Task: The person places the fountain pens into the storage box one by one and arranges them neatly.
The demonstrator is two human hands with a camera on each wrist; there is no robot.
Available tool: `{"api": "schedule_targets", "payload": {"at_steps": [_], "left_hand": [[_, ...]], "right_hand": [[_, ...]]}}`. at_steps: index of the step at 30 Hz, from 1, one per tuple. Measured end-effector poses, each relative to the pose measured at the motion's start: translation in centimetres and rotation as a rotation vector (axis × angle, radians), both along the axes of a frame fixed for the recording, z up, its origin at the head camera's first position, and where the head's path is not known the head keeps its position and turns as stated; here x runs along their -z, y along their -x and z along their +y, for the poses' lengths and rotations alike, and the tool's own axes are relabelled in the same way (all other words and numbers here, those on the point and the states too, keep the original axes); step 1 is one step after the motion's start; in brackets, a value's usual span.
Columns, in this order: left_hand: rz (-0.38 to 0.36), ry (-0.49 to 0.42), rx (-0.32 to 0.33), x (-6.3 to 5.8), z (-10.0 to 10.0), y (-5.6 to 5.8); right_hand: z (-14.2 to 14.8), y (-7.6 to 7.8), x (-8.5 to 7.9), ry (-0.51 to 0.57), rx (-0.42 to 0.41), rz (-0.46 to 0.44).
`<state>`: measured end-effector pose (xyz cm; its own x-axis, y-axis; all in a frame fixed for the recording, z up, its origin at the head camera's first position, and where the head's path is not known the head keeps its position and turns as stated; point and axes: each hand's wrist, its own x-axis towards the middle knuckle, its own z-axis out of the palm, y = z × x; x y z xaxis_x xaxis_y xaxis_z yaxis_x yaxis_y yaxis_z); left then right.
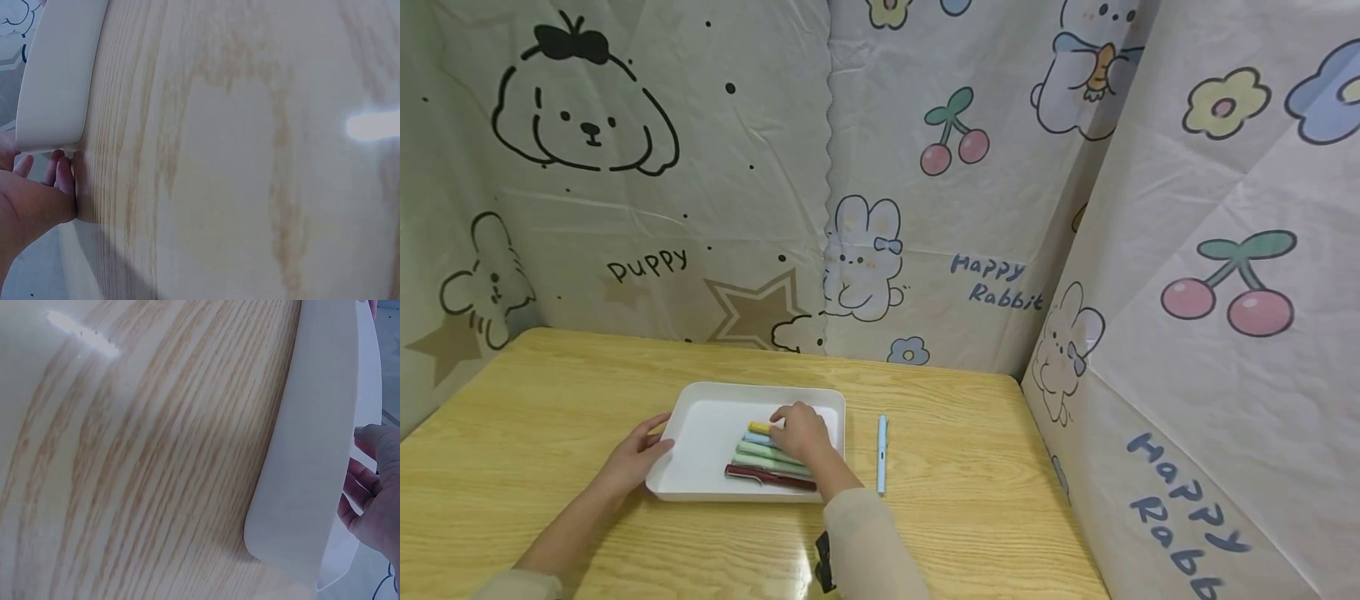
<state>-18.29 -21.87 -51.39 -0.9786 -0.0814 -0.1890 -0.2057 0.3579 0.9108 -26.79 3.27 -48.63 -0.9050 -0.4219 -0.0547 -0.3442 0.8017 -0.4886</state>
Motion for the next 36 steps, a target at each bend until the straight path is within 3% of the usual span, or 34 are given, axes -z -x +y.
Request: {"api": "schedule_targets", "payload": {"at_steps": [16,36], "left_hand": [[-0.012,-0.001,0.001,-0.4,0.1,-0.3],[-0.011,0.020,0.002,-0.3,0.1,-0.1]], "right_hand": [[0.8,0.1,-2.0,-0.022,-0.010,0.093],[4.8,0.9,-3.8,0.023,0.047,0.066]]}}
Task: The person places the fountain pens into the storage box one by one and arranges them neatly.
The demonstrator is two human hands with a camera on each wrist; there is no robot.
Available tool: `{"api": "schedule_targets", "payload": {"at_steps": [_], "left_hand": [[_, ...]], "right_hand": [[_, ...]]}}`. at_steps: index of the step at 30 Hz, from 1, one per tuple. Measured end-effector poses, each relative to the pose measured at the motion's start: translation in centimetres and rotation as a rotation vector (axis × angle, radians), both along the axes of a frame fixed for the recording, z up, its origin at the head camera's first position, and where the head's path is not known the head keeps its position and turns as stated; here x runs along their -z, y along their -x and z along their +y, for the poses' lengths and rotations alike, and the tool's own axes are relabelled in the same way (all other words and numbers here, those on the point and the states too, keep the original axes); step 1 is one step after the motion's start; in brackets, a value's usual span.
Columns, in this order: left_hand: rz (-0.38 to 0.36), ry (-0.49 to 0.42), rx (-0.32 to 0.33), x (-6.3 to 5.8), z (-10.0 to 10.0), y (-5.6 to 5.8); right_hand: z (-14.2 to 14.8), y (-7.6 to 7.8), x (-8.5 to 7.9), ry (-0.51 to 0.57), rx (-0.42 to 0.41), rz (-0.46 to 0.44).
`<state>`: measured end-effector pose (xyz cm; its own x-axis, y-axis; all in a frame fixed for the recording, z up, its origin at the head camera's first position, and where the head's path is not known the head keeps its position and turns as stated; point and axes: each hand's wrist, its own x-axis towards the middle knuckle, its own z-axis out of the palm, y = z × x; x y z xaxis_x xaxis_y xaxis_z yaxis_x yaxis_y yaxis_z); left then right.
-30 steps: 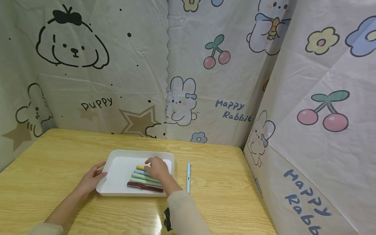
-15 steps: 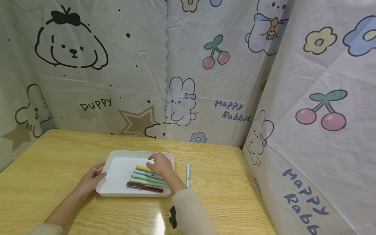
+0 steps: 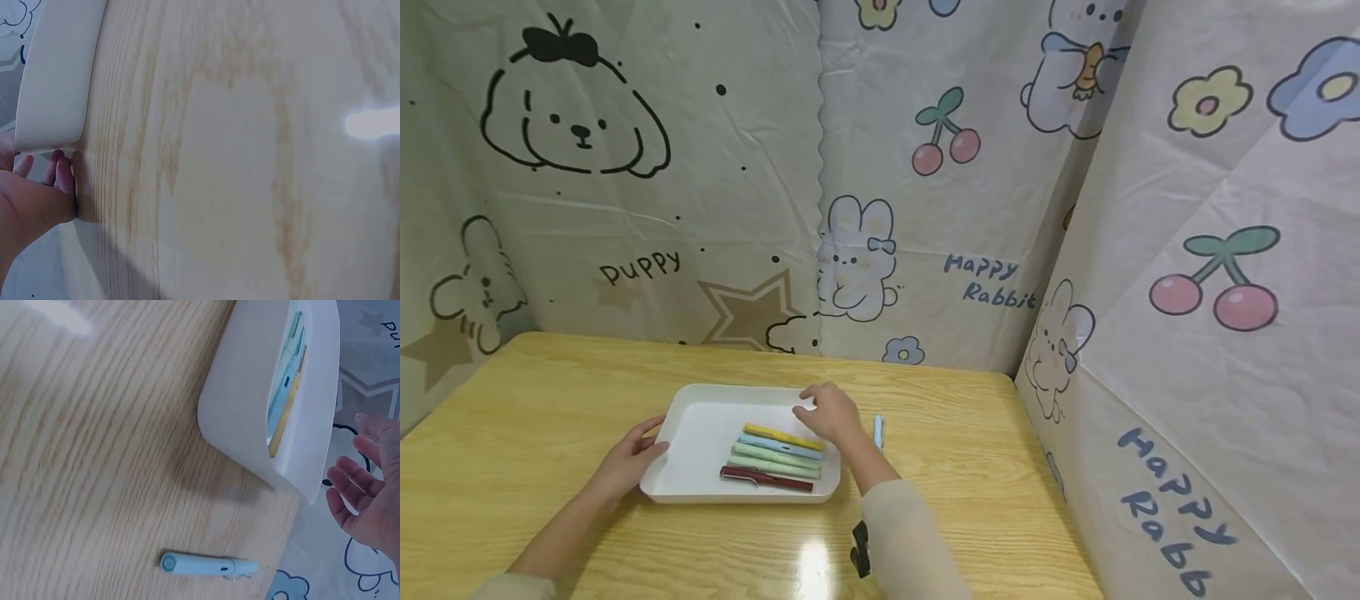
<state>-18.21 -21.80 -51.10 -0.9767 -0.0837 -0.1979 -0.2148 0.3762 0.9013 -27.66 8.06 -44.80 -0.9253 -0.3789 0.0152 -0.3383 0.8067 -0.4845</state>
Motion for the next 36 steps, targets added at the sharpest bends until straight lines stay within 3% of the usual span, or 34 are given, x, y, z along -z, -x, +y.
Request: {"api": "schedule_targets", "payload": {"at_steps": [14,36], "left_hand": [[-0.008,-0.012,-0.004,0.4,0.0,0.0],[-0.006,-0.004,0.007,0.5,-0.2,0.2]], "right_hand": [[3.9,0.3,-0.3,0.043,0.104,0.024],[8.7,-0.6,2.2,0.156,0.311,-0.062]]}}
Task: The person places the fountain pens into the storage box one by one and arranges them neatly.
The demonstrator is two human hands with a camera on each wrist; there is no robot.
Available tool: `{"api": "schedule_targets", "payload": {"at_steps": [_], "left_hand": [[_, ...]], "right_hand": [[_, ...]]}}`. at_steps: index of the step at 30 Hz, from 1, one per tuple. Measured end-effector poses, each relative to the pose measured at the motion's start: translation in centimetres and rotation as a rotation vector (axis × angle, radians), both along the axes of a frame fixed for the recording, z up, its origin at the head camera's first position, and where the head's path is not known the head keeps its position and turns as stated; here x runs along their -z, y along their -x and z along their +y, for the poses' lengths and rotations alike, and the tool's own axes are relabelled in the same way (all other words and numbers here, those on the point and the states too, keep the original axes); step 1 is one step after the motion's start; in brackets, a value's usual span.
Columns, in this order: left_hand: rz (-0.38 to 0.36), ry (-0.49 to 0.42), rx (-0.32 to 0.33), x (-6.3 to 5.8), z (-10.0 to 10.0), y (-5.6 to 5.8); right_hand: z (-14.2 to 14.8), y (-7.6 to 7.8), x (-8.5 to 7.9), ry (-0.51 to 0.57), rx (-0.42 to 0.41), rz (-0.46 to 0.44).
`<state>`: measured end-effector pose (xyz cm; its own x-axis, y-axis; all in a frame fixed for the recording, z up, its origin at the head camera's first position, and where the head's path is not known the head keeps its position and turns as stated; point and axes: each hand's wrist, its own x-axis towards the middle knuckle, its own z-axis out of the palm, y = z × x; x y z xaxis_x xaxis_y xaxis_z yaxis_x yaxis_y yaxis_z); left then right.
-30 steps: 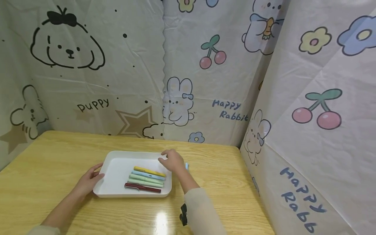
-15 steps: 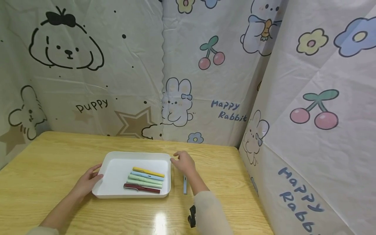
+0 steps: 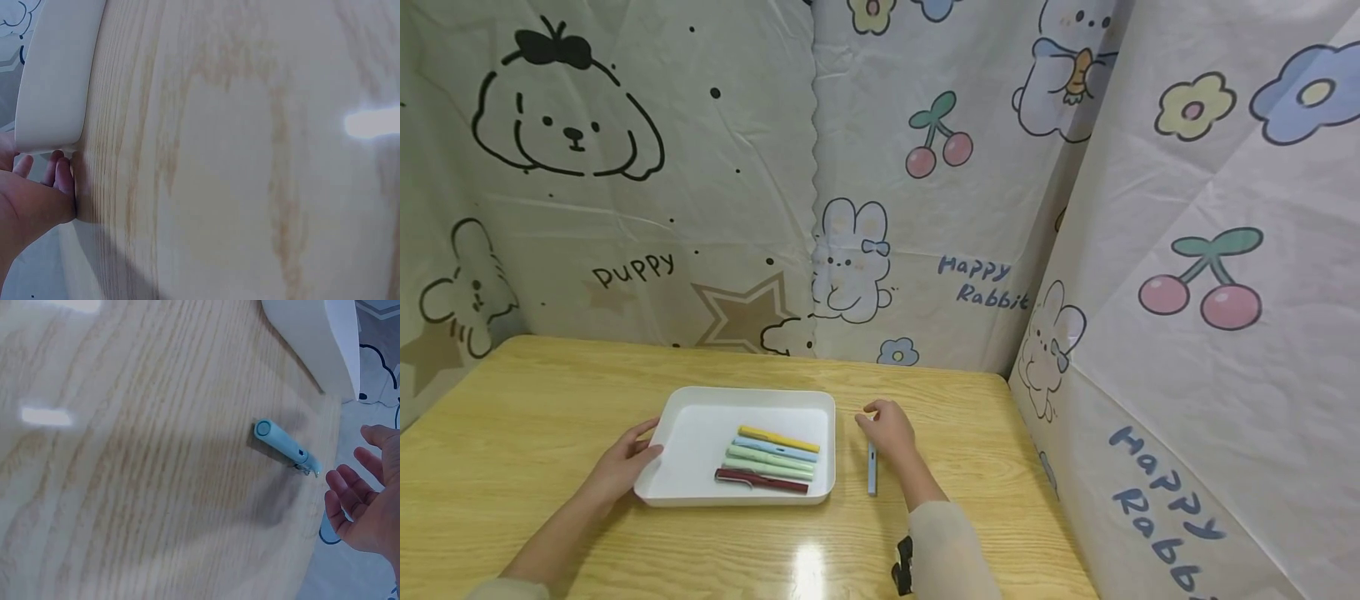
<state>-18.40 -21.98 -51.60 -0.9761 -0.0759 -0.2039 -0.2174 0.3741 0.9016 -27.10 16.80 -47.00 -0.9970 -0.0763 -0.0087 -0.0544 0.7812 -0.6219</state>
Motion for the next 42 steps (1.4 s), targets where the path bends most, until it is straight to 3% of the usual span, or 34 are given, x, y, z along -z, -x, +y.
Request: {"api": "schedule_targets", "payload": {"at_steps": [14,23,42], "left_hand": [[0.008,-0.013,-0.003,-0.3,0.2,-0.2],[0.000,-0.015,-0.004,-0.4,0.3,-0.3],[0.004,-0.012,-0.007,-0.2,0.2,-0.1]], "right_hand": [[1.1,-0.7,1.4,0.048,0.092,-0.007],[1.7,-1.0,3.2,0.088,0.137,-0.007],[0.9,-1.2,4.5,0.121,0.270,-0.037]]}}
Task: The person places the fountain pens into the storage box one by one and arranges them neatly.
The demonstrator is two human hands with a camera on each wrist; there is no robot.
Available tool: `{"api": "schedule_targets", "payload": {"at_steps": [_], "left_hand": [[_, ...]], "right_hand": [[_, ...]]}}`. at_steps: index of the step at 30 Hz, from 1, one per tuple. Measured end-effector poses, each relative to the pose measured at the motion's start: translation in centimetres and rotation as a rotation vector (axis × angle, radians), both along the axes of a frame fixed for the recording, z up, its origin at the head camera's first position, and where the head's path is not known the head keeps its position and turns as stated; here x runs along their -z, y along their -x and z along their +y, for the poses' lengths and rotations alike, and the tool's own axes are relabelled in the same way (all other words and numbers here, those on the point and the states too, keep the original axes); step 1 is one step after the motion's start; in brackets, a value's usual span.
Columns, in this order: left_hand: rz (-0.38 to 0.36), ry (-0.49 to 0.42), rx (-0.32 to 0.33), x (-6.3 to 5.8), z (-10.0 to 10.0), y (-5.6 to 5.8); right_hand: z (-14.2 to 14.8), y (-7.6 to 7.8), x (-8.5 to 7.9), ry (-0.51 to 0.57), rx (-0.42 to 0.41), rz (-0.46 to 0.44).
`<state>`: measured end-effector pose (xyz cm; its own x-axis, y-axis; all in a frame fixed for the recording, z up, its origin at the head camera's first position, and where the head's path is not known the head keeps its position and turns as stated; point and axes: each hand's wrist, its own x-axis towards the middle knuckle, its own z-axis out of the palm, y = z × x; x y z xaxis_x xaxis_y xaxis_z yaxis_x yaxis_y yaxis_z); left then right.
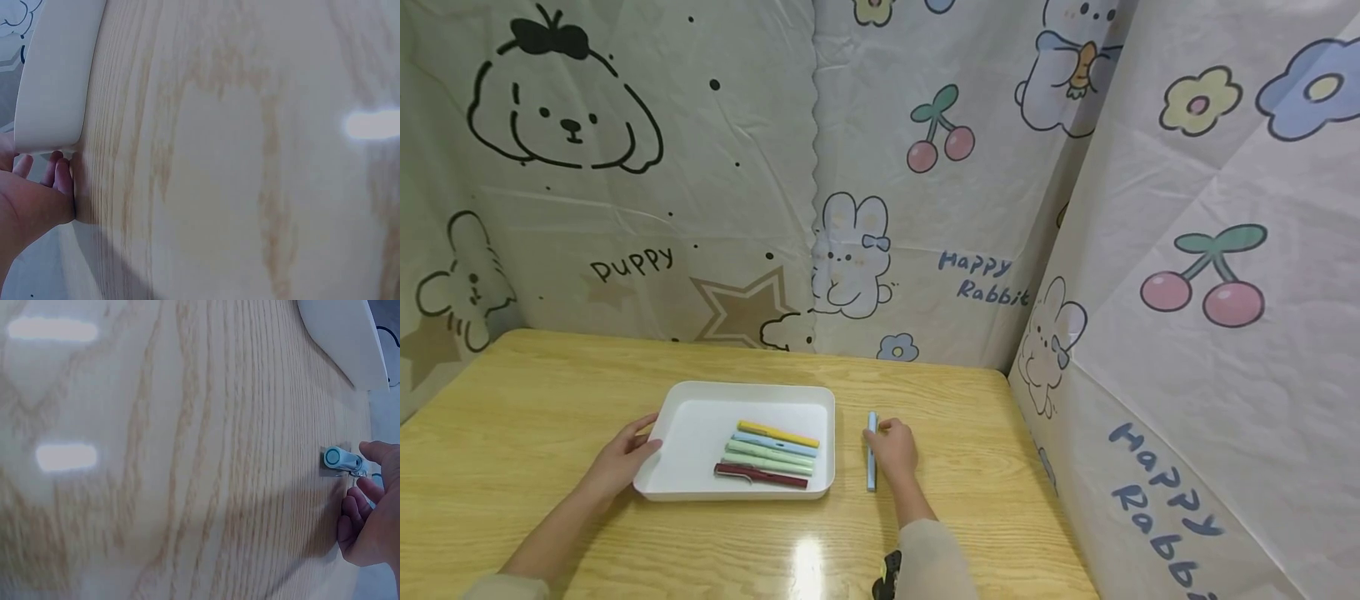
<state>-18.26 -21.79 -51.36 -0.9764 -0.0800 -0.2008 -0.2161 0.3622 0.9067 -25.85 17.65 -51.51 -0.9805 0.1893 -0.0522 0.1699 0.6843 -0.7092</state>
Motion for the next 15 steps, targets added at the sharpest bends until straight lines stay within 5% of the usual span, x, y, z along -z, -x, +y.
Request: {"api": "schedule_targets", "payload": {"at_steps": [15], "left_hand": [[-0.004,-0.011,0.005,-0.05,0.04,-0.08]], "right_hand": [[-0.48,-0.35,-0.08,-0.047,-0.015,0.043]]}}
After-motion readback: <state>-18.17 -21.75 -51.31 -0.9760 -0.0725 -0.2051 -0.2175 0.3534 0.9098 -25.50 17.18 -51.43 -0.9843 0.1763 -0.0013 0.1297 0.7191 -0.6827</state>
